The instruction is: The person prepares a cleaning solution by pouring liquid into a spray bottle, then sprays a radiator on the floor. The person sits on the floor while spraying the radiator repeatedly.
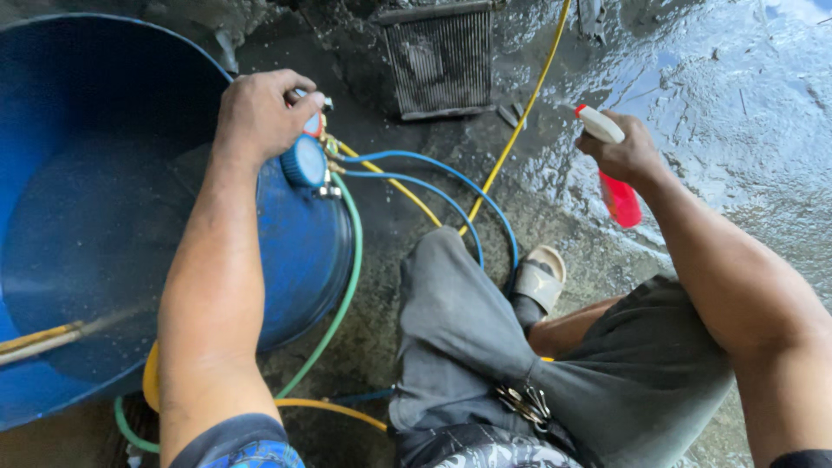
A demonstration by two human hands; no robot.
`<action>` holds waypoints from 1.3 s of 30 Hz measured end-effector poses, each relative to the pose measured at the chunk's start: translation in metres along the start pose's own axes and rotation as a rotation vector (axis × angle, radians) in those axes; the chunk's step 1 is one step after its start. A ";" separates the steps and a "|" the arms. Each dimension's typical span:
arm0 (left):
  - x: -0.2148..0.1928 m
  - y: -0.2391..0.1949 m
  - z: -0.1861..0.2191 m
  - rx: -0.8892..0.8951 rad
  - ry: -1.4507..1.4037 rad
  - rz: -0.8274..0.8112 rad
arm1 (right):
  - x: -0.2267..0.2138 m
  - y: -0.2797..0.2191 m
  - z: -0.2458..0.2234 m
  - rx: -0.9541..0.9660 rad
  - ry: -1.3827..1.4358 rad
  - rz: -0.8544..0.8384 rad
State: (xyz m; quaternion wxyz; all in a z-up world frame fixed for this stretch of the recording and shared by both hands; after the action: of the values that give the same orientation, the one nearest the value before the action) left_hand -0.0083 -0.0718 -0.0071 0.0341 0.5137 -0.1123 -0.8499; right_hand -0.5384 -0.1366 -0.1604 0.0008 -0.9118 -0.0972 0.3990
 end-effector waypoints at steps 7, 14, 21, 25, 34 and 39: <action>0.000 0.002 0.001 0.019 0.004 0.010 | 0.005 -0.004 -0.041 -0.112 -0.190 0.078; 0.002 -0.001 0.001 0.007 0.011 0.002 | 0.014 -0.001 -0.044 -0.126 -0.201 0.070; 0.000 0.000 0.003 0.036 0.008 0.010 | 0.019 0.004 -0.051 -0.073 -0.143 0.052; 0.003 0.000 0.000 0.016 0.006 -0.012 | 0.020 0.004 -0.061 -0.092 -0.219 0.090; 0.006 0.001 -0.002 0.015 0.017 -0.020 | 0.027 0.010 -0.072 -0.087 -0.274 0.084; 0.004 0.003 -0.001 0.018 0.049 -0.013 | 0.024 0.008 -0.085 -0.065 -0.168 0.054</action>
State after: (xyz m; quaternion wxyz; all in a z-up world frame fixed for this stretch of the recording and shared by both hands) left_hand -0.0096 -0.0758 -0.0107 0.0266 0.5356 -0.1154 -0.8361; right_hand -0.4587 -0.1338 -0.1206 -0.0478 -0.8769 -0.0852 0.4706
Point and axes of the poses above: each hand's wrist, its own y-axis towards the middle knuckle, its own x-axis out of the palm, z = x × y, the point moved 6 cm from there along y, towards the middle knuckle, and after that the axes turned 1 degree about y, right-handed, at the moved point
